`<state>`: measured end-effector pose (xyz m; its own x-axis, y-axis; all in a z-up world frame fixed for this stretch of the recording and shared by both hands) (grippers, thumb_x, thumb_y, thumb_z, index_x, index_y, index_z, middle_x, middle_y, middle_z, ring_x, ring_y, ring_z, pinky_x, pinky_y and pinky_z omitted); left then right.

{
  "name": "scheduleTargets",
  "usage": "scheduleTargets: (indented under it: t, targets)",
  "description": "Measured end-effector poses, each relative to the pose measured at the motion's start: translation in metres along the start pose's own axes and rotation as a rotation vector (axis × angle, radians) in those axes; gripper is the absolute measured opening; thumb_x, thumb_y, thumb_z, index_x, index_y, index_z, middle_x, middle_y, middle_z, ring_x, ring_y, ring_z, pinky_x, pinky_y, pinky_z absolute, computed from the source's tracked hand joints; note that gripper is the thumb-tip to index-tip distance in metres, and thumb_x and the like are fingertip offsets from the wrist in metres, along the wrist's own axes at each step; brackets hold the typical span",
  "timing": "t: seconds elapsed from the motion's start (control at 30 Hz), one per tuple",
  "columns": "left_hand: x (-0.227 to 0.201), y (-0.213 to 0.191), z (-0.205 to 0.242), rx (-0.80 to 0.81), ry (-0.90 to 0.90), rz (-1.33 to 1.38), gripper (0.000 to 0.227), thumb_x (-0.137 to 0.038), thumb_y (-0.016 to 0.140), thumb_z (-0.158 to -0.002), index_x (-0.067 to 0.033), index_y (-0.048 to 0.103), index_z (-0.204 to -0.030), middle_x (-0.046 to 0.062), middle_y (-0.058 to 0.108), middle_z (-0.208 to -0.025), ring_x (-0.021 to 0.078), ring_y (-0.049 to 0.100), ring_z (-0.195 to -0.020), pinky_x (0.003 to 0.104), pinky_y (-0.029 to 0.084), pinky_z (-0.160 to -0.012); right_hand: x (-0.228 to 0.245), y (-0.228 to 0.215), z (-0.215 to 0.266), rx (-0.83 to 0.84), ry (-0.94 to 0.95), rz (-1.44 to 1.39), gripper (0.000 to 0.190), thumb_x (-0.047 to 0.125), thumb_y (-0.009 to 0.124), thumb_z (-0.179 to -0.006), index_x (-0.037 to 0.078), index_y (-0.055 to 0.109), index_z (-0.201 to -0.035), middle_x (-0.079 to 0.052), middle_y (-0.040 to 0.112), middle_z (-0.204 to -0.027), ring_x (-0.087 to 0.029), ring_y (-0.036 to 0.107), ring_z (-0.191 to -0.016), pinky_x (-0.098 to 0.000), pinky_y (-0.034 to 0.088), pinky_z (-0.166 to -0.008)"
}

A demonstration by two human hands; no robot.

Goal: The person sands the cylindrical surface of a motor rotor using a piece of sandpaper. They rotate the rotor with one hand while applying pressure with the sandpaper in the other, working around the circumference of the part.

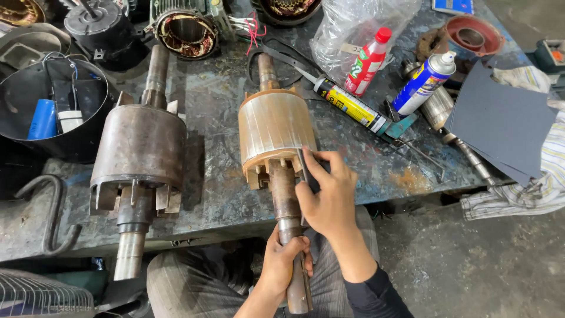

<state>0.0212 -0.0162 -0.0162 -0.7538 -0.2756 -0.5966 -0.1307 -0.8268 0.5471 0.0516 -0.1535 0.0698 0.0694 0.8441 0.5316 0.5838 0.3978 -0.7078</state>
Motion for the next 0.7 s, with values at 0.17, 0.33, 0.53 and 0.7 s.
scheduleTargets:
  t: [0.17,0.33,0.53,0.7]
  targets:
    - [-0.005,0.002,0.001,0.033,0.063,-0.032,0.014,0.002,0.068,-0.092,0.0019,0.056,-0.1,0.018,0.059,-0.065,0.0279,0.054,-0.04,0.042,0.051,-0.041,0.042,0.004,-0.009,-0.086,-0.066,0.205,0.05,0.038,0.054,-0.096,0.011,0.073,-0.134,-0.011,0.06,-0.111,-0.033,0.06,-0.104,-0.0518,0.04,-0.087]
    - [-0.003,0.001,0.006,0.103,0.076,-0.109,0.015,-0.007,0.068,-0.096,0.0032,0.066,-0.086,0.017,0.061,-0.054,0.0256,0.055,-0.041,0.041,0.053,-0.047,0.07,0.009,-0.006,-0.201,-0.233,0.108,0.047,0.024,0.069,-0.074,0.008,0.083,-0.115,-0.014,0.062,-0.112,-0.041,0.056,-0.106,-0.054,0.034,-0.09]
    - [0.009,-0.008,-0.008,0.125,0.1,0.015,0.016,-0.003,0.072,-0.092,-0.001,0.058,-0.099,0.014,0.059,-0.073,0.028,0.057,-0.043,0.044,0.055,-0.045,0.033,0.0,-0.003,-0.084,-0.182,0.149,0.047,0.037,0.062,-0.085,0.02,0.077,-0.126,-0.007,0.063,-0.123,-0.033,0.058,-0.118,-0.0526,0.04,-0.09]
    - [0.008,-0.005,-0.008,0.087,0.034,-0.008,0.035,-0.001,0.074,-0.087,-0.0046,0.049,-0.111,0.016,0.059,-0.074,0.0297,0.056,-0.042,0.045,0.052,-0.042,0.001,-0.001,-0.001,-0.042,0.035,-0.178,0.052,0.024,0.052,-0.092,0.013,0.075,-0.138,-0.006,0.06,-0.124,-0.029,0.058,-0.115,-0.0518,0.036,-0.104]
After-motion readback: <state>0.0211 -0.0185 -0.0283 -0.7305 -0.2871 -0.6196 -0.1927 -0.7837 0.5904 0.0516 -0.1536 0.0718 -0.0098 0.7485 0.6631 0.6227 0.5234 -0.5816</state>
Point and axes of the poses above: each hand's wrist, its own z-axis away from the middle knuckle, its own y-axis out of the palm, x = y × z, the point moved 3 cm from there along -z, towards the middle knuckle
